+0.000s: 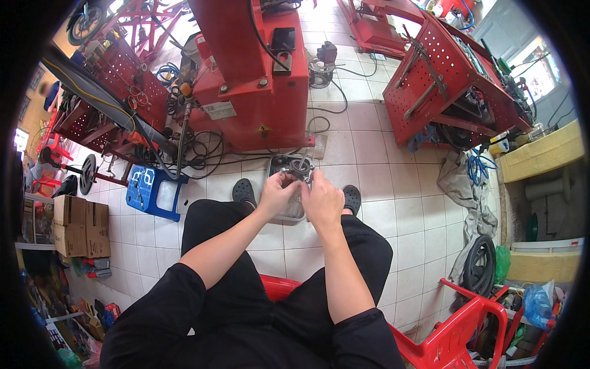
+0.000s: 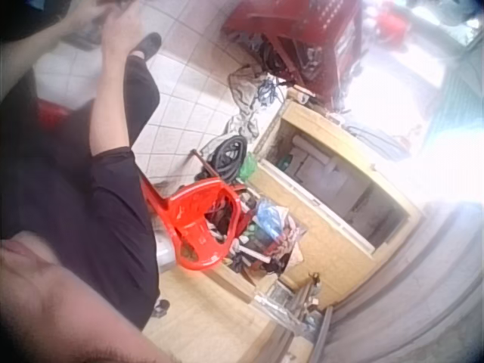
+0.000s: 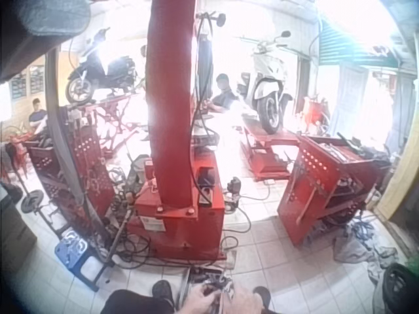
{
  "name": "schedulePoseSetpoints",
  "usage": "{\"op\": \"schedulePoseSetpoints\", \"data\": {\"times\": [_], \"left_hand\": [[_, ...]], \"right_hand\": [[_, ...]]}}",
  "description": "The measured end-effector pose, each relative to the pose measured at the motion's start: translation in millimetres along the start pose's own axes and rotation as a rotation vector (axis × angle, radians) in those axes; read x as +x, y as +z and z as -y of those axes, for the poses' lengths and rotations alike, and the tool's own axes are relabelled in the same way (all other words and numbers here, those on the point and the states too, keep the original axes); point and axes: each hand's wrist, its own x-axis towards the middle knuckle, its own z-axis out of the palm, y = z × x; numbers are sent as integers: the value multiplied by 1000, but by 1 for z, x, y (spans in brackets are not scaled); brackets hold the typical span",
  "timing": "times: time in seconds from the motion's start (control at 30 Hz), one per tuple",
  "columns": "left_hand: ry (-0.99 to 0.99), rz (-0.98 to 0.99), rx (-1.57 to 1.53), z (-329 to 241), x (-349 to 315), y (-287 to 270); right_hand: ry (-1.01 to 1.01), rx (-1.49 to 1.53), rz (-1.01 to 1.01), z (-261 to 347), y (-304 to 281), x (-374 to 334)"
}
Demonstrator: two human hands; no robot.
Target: The person sits on a red chair in a workshop and assembles a mechanical part, likely a carburetor, using various tools. They use a screwdriver to tighten screws and a wrench to adjust bolts on the component, occasionally picking up small parts from a tray on the floor.
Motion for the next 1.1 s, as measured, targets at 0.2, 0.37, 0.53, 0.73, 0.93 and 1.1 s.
{"op": "schedulePoseSetpoints", "data": {"times": [0.2, 0.37, 0.53, 0.73, 0.93, 1.1], "left_hand": [[5, 14, 42, -3, 0, 0], [2, -1, -6, -3, -1, 0], [-17, 12, 11, -2, -1, 1], [14, -3, -31, 11, 1, 1], [-28, 12, -48, -2, -1, 1], [-43, 11, -11, -7, -2, 1]], "right_hand": [[35, -79, 76, -2, 3, 1], [-153, 98, -132, 1, -1, 3], [-88, 211, -90, -1, 8, 2], [-161, 218, -150, 2, 8, 2], [58, 215, -7, 8, 0, 0], [-204, 165, -209, -1, 7, 4]]}}
